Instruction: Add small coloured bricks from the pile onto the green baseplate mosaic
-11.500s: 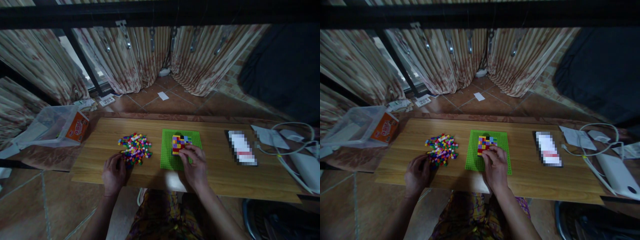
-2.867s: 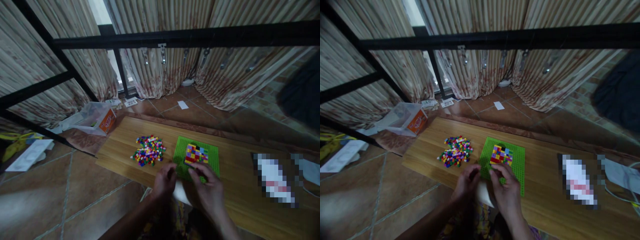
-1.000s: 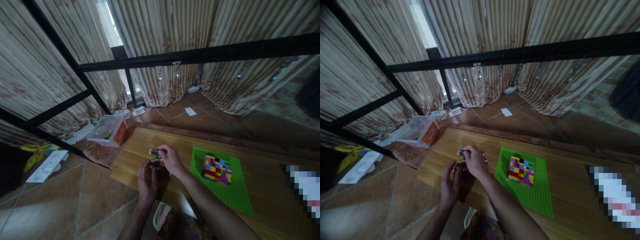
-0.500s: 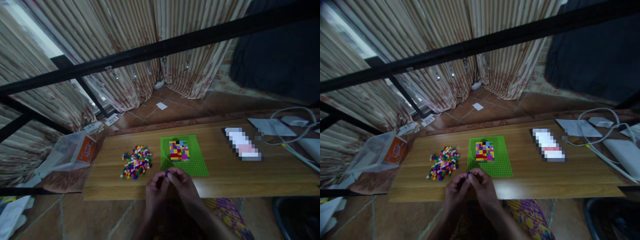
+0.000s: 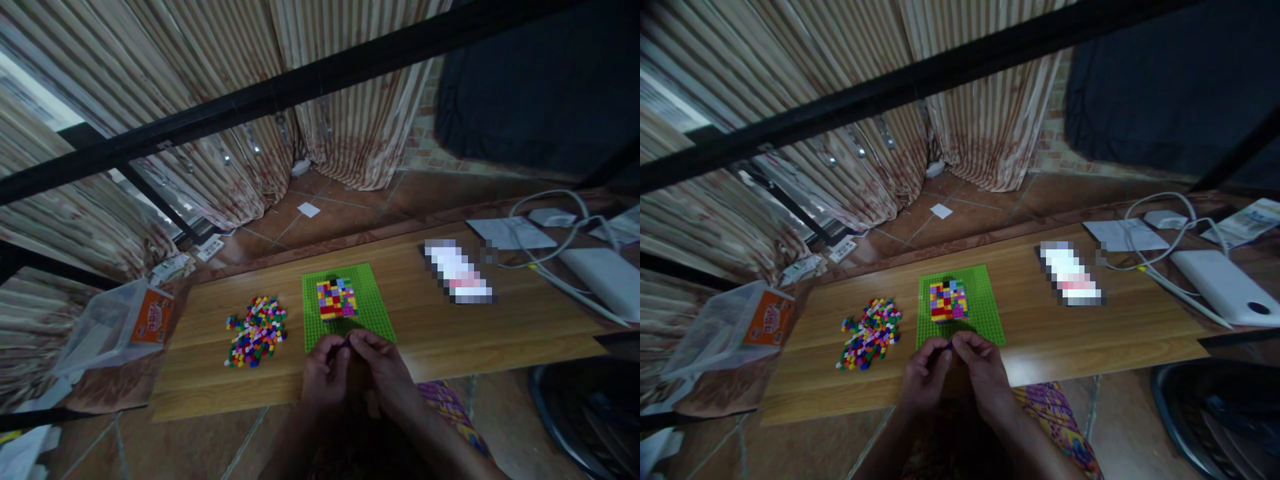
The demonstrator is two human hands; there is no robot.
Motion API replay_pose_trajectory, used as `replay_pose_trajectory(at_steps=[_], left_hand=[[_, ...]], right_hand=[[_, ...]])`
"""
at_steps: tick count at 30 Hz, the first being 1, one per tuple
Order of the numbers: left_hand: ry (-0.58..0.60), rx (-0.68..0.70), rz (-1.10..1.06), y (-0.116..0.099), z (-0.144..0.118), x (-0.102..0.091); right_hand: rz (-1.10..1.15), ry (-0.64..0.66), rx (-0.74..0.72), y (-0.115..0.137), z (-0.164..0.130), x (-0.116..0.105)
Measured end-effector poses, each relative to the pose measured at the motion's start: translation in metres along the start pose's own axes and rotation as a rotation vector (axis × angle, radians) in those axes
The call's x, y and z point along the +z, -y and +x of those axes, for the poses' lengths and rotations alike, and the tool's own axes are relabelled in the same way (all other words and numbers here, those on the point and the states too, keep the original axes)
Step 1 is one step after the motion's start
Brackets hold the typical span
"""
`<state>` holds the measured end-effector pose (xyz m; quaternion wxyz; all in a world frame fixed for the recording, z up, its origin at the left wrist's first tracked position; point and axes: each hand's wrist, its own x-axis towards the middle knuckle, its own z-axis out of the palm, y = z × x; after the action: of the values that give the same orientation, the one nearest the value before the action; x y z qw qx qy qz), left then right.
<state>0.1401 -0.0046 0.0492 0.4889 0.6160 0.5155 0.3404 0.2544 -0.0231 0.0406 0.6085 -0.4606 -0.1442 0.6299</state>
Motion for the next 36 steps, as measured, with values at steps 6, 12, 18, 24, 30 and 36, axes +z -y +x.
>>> replay_pose_trajectory(at_steps=[6,12,18,24,30,36], left_hand=[[0.013,-0.124,-0.092,0.006,0.005,-0.001],[-0.065,-0.151,-0.065,0.023,0.002,-0.004],[-0.069,-0.153,-0.031,0.023,0.0,-0.01],[-0.064,-0.18,-0.032,0.026,0.0,-0.016],[-0.058,-0.191,-0.069,0.03,0.0,-0.019],[-0.069,-0.195,-0.11,0.032,0.0,-0.02]], right_hand=[[-0.008,-0.06,-0.1,0.017,0.02,-0.016],[-0.376,-0.121,-0.375,0.022,0.053,-0.027],[-0.867,-0.091,-0.709,0.025,0.062,-0.022],[-1.074,-0.047,-0.855,0.03,0.057,-0.019],[-1.177,-0.021,-0.853,0.032,0.056,-0.017],[-1.21,-0.044,-0.802,0.035,0.057,-0.019]])
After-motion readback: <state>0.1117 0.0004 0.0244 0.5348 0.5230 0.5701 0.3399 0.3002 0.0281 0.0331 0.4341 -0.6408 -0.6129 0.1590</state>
